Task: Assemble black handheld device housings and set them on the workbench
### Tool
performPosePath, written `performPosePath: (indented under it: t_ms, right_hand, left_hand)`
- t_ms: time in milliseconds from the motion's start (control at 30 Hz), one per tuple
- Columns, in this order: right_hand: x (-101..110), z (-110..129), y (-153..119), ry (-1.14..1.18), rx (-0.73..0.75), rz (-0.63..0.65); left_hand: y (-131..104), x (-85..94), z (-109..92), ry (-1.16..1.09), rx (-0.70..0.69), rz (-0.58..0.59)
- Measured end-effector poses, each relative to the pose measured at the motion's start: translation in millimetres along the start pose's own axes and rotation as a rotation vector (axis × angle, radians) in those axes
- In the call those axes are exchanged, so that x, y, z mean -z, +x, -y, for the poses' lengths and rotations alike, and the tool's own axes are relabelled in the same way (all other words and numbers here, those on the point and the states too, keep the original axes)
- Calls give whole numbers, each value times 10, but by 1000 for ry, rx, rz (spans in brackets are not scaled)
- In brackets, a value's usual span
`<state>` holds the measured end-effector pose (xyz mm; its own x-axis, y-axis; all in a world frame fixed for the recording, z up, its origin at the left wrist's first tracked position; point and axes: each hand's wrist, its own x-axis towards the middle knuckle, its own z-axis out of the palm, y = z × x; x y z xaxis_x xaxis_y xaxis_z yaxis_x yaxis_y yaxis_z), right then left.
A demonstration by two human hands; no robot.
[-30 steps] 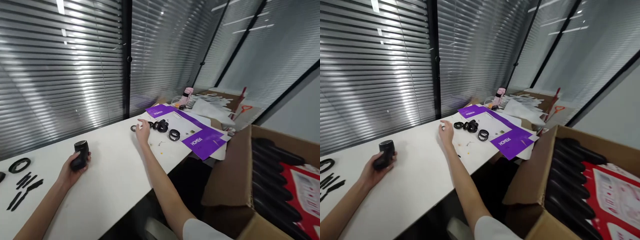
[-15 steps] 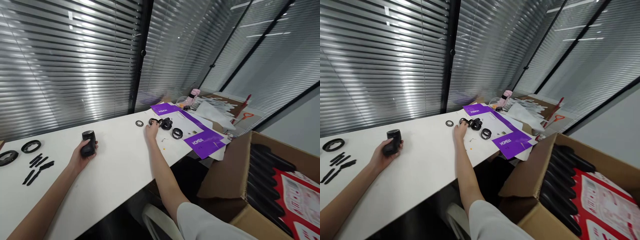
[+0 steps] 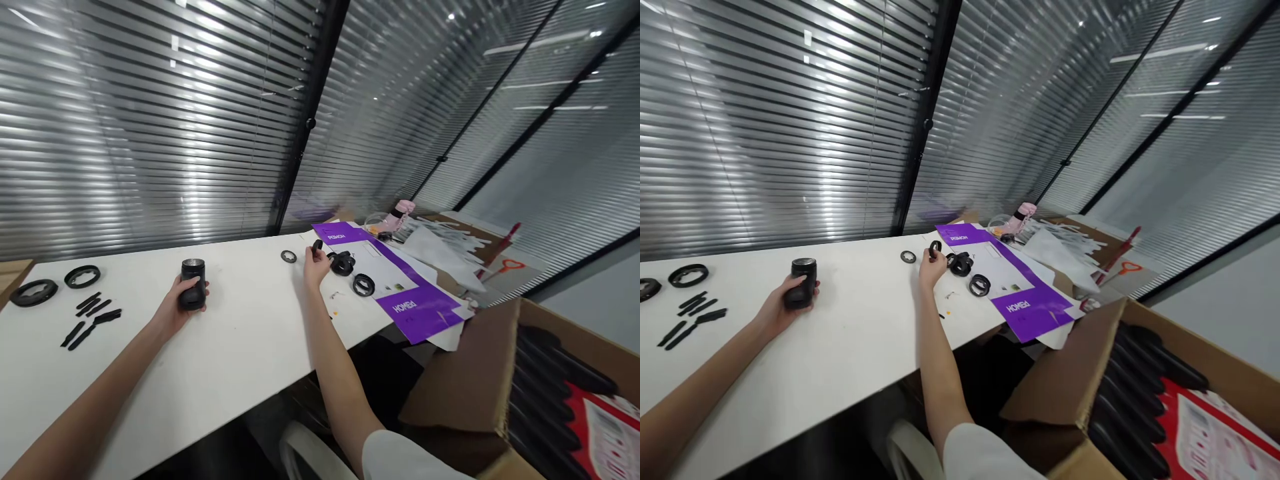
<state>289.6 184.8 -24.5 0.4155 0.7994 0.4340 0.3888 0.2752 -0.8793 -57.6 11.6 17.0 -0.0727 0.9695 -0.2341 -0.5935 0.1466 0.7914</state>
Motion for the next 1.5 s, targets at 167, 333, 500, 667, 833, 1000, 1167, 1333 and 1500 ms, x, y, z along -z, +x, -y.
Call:
performPosePath:
  t_ms: [167, 333, 500, 667, 833, 1000, 1167, 1333, 1500]
  right_hand:
    - [-413, 172, -220, 299, -141, 103]
    - [-712, 475, -642, 759, -443, 446]
    - [-690, 743, -936, 749, -476, 762]
    - [-658, 908, -1091, 734, -485, 914]
    - [-637, 997, -1138, 643, -457, 966]
    - [-629, 1029, -1145, 623, -449, 1032]
    - [-615, 1044, -1153, 602, -452, 1075]
    - [-631, 1029, -1106, 640, -446, 1121]
    - [-766, 1068, -974, 517, -553, 1291]
  left_hand:
    - [-48, -79, -38, -20, 35, 9]
    - [-3, -12, -6, -34, 87, 234]
    - [5, 62, 41, 41, 190, 411]
    - [-28, 61, 32, 130, 262, 497]
    - [-22, 70, 26, 126, 260, 499]
    - [-3, 80, 58, 119, 242, 455]
    - [-13, 47, 49, 132, 220, 407]
    - [-11, 34, 62, 99, 206, 385]
    - [15, 26, 137, 112, 100, 344]
